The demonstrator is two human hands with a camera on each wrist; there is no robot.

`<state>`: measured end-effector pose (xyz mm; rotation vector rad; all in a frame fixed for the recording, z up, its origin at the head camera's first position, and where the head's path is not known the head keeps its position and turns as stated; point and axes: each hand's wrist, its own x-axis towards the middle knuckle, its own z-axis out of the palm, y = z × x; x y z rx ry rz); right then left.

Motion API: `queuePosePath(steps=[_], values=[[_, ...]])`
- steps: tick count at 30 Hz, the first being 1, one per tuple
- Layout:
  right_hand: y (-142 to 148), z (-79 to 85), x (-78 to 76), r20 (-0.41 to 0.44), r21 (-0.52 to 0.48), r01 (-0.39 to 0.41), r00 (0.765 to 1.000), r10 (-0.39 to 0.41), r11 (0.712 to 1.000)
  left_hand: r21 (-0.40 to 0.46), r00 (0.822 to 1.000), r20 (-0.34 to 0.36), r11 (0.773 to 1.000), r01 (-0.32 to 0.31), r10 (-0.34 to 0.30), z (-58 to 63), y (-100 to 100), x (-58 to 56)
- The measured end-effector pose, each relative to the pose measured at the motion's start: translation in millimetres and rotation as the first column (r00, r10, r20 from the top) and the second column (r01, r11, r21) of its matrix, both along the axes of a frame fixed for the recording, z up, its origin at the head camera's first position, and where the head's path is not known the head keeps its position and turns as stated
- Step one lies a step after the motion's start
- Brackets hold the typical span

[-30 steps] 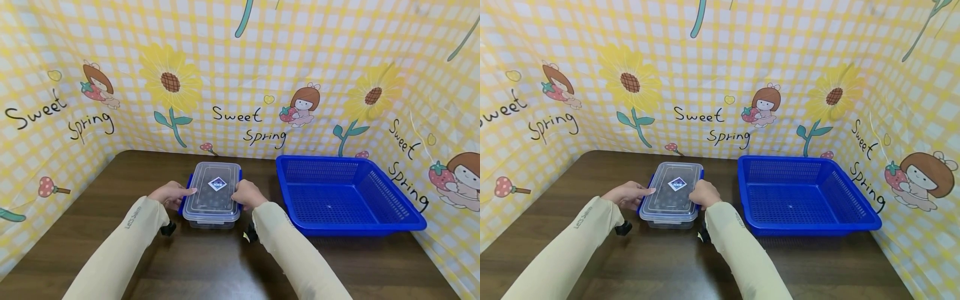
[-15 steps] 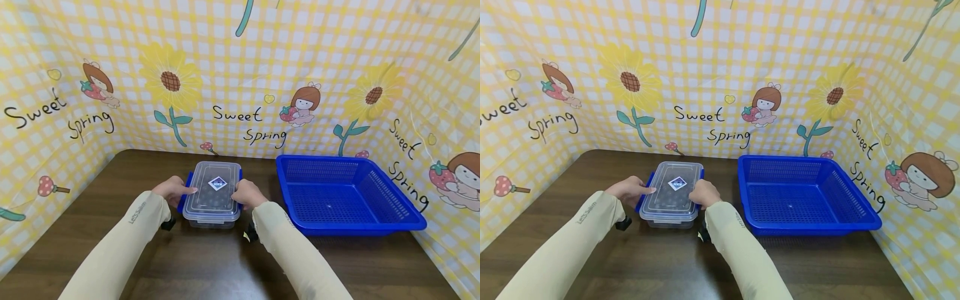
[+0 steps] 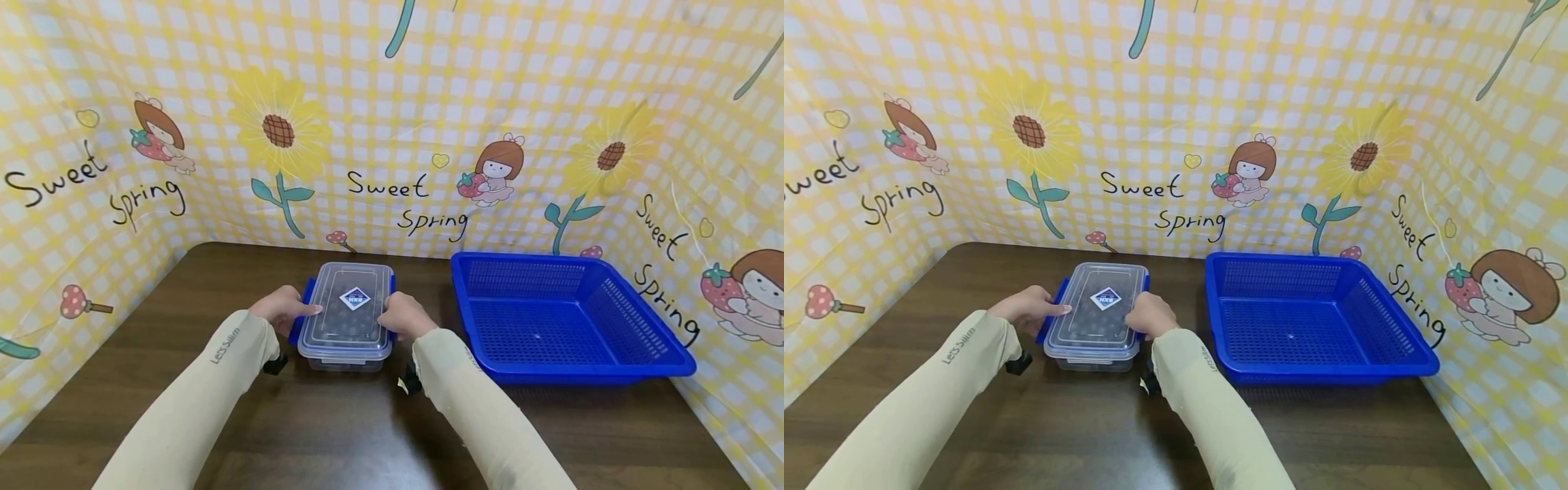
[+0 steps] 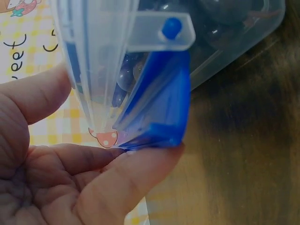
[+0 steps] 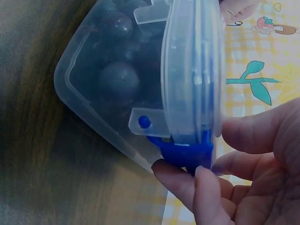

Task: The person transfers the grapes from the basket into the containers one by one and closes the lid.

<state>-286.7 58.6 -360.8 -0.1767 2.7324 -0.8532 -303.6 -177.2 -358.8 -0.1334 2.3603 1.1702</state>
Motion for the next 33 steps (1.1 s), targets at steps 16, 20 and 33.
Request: queuePosePath(steps=[16, 20, 33], values=[[0, -1.1, -2.4, 0.005, -0.003, -0.008, 1.000, 0.008, 1.000, -0.058, 1.000, -0.016, 0.998, -0.012, 0.011, 2.2, 5, -1.5], [0, -2.0, -2.0, 0.003, -0.002, -0.007, 1.000, 0.007, 1.000, -0.105, 0.999, -0.046, 0.994, 0.017, -0.022, 2.2, 6, -1.7], [1, -1.9, -1.5, -0.004, -0.004, -0.012, 1.000, 0.012, 1.000, -0.138, 0.994, -0.095, 0.990, 0.040, -0.054, 3.3, 12, -2.1]])
